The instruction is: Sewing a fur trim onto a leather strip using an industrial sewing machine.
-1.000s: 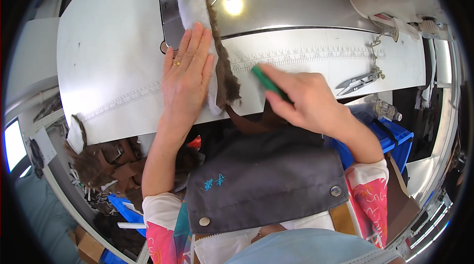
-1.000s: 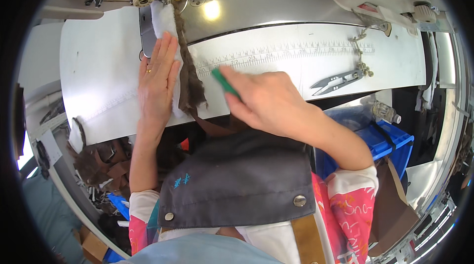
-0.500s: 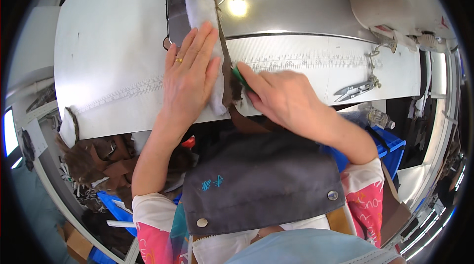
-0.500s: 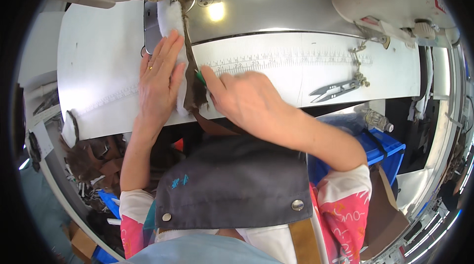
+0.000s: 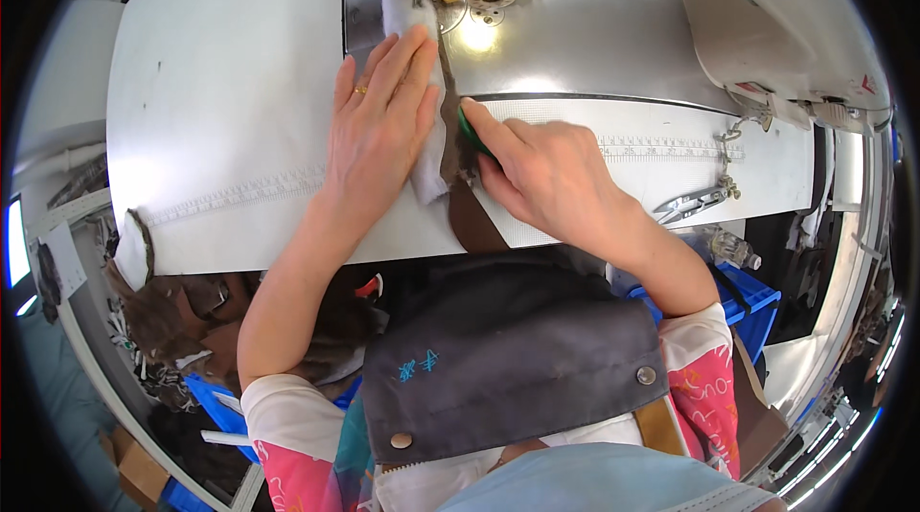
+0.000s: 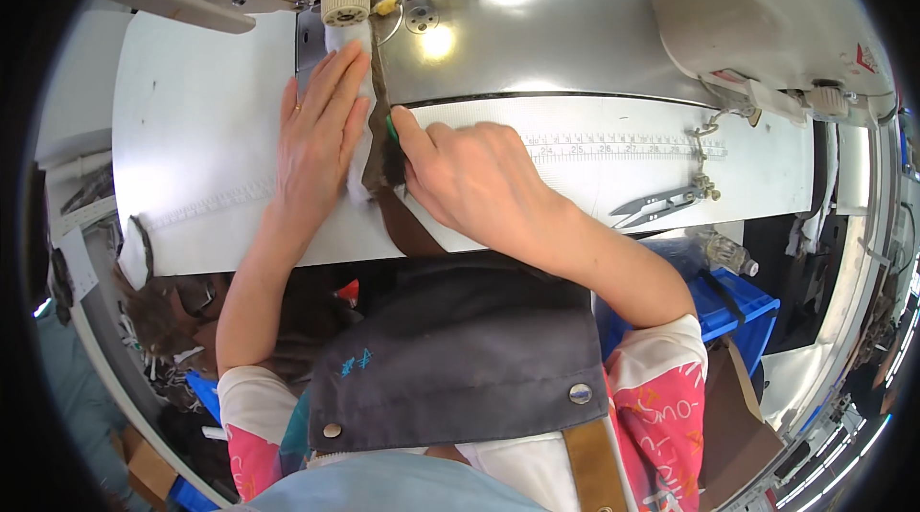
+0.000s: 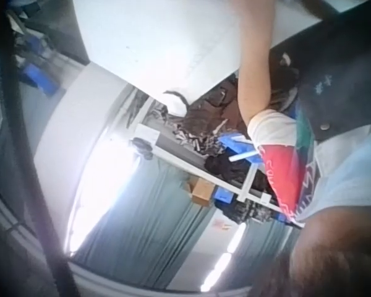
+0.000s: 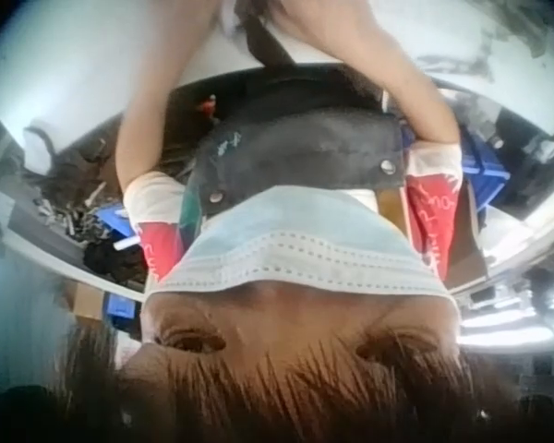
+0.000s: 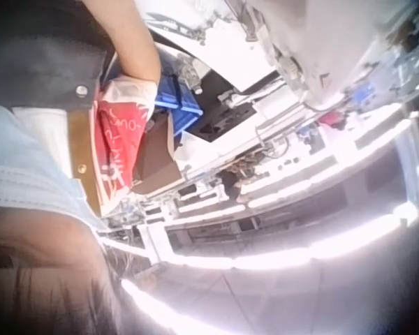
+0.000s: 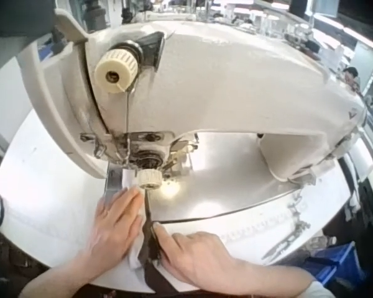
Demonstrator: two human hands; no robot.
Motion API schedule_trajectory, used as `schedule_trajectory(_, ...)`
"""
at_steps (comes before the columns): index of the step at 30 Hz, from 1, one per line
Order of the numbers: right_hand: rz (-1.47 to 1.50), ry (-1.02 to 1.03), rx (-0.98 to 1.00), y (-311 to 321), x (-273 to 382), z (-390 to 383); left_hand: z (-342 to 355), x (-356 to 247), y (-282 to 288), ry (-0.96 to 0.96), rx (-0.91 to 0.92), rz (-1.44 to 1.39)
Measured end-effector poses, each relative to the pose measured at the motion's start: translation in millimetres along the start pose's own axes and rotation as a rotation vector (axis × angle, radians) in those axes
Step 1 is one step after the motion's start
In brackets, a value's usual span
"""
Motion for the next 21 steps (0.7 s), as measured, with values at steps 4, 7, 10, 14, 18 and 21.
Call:
schedule_trajectory(4,-0.012,-0.049,0.032,-1.0,-5.8,8.2,10.0,4.9,-1.5,-0.042,-0.037,0.025)
schedule_trajectory(7,-0.071,-0.058,0.072,9.9,-9.3,-6.6,6.8,7.0,-2.0,-0.046,-0.043,0.038)
schedule_trajectory(10,-0.104,-0.17,-0.111,47.4,-33.9,-67.4,0.4,10.0,0.0,-0.045,-0.058,0.062)
schedule_trajectory(14,-0.371,-0.432,-0.101,58.9,-93.6,-158.3,8.9,4.6,-0.4,-0.09,-0.084,0.046)
schedule_trajectory(18,-0.527,-0.554,-0.154,75.6,-123.8,-152.9,5.4,9.1,2.6,-0.109,-0.109,0.016)
schedule_trajectory(21,0.021,-0.503,-0.206,57.5,-73.3,-117.3,4.5,8.9,2.0,-0.114,-0.104,-0.004)
Point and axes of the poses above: each hand's wrist, its own z-axis towards the middle knuckle, its own y-axis out of the back of the hand, x = y × z, the point moved 7 cm from there along z, towards the middle knuckle, and after that the axes turned 13 degrees about -z, right-handed, at the moved point
